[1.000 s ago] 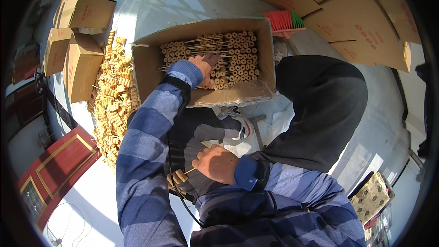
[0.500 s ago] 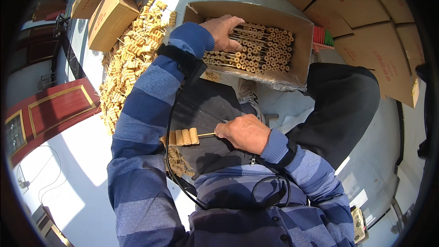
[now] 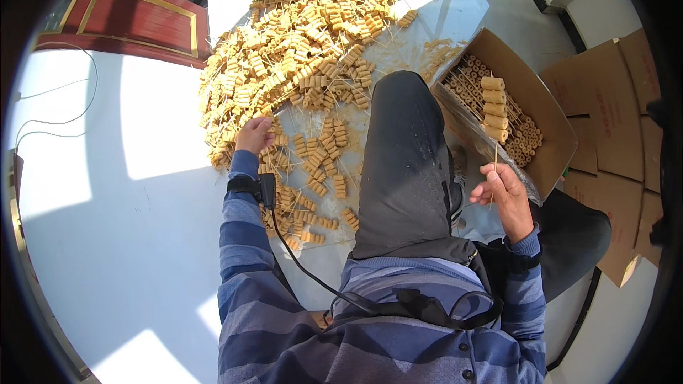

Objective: The person threads small cylindrical wooden pieces onto thin sticks, then places the completed skewers into a cardboard box. The person repeats this process, picking up loose pieces from the floor and arranging the finished skewers in the box.

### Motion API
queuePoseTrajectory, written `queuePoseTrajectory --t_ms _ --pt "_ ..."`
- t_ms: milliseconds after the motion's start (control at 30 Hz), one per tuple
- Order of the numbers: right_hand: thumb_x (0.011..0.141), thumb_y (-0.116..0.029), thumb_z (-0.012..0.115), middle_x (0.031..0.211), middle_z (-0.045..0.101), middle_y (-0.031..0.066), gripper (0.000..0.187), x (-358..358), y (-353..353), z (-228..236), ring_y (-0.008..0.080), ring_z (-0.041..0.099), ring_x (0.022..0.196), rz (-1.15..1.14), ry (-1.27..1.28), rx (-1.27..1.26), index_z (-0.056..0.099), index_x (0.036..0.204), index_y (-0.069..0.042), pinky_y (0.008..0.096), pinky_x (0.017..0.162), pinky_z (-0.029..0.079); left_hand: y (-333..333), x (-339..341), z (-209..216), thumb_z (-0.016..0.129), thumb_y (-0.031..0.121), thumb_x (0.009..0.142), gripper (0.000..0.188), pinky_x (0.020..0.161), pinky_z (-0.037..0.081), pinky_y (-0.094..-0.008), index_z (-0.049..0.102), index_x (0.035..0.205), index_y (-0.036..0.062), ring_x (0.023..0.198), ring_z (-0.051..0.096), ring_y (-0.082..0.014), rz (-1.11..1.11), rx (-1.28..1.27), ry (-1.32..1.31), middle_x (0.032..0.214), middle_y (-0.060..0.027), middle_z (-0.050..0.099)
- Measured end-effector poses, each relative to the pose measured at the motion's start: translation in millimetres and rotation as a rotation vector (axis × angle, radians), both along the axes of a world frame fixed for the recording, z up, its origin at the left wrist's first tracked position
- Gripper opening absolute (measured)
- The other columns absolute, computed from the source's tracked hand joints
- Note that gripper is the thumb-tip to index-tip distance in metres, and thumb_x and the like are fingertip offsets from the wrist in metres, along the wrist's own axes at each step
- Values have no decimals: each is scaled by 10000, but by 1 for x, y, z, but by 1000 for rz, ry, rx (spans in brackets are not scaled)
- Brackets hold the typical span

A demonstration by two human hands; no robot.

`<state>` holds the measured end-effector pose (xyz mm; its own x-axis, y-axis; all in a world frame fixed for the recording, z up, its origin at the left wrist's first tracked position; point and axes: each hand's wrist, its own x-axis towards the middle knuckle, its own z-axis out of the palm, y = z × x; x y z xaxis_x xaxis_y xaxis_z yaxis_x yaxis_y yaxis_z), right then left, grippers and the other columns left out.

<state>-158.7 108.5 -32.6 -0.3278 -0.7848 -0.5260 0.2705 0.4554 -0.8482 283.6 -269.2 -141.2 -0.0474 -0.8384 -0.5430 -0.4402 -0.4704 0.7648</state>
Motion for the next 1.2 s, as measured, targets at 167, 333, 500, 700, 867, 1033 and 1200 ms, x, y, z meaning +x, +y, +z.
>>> queuePoseTrajectory --t_ms 167,333,500,700,867,1033,1200 --pt "1083 -276 467 831 694 45 237 4 -9 -3 156 688 770 -37 28 100 575 1160 -80 267 715 497 36 -24 -103 676 296 953 400 511 534 -274 621 1208 -8 611 629 -130 -148 165 -31 839 -57 657" --pt "1076 -266 492 850 713 72 241 0 -23 -1 160 692 779 -18 41 112 580 1168 -62 270 721 504 -17 -119 -136 699 380 931 464 476 515 -291 611 1148 -20 564 623 -154 -46 188 -44 794 -98 662" --pt "1075 -233 497 864 725 87 221 -5 -26 -5 152 686 798 -15 -13 183 589 1169 -55 265 748 515 -66 -185 -179 755 506 840 677 476 509 -332 562 1143 -68 580 641 -199 -73 195 -388 798 -142 670" --pt "1067 -205 519 880 723 82 216 -10 -20 -17 130 666 810 -8 -63 246 600 1173 -36 269 758 517 -77 -232 -219 741 654 752 999 864 540 -400 480 1267 -161 988 693 -357 -109 29 -627 1167 -296 654" --pt "1059 -200 538 879 722 73 208 -12 -17 -21 126 667 811 -40 -96 306 621 1150 -33 262 757 521 -77 -251 -214 724 589 805 889 989 492 -470 416 1279 -97 1166 626 -427 -74 17 -674 1246 -322 619" --pt "1057 -200 542 869 721 68 210 -12 -18 -28 124 678 818 -24 -129 340 620 1156 -32 265 761 531 -78 -257 -223 719 551 831 736 835 507 -420 518 1123 -94 972 638 -357 36 30 -644 1059 -252 640" --pt "1059 -188 535 877 719 73 209 -10 -21 -35 128 683 827 -2 -146 321 615 1161 -24 274 776 539 -78 -240 -241 707 463 878 532 584 525 -356 652 892 -65 652 654 -257 207 137 -325 752 -150 666"
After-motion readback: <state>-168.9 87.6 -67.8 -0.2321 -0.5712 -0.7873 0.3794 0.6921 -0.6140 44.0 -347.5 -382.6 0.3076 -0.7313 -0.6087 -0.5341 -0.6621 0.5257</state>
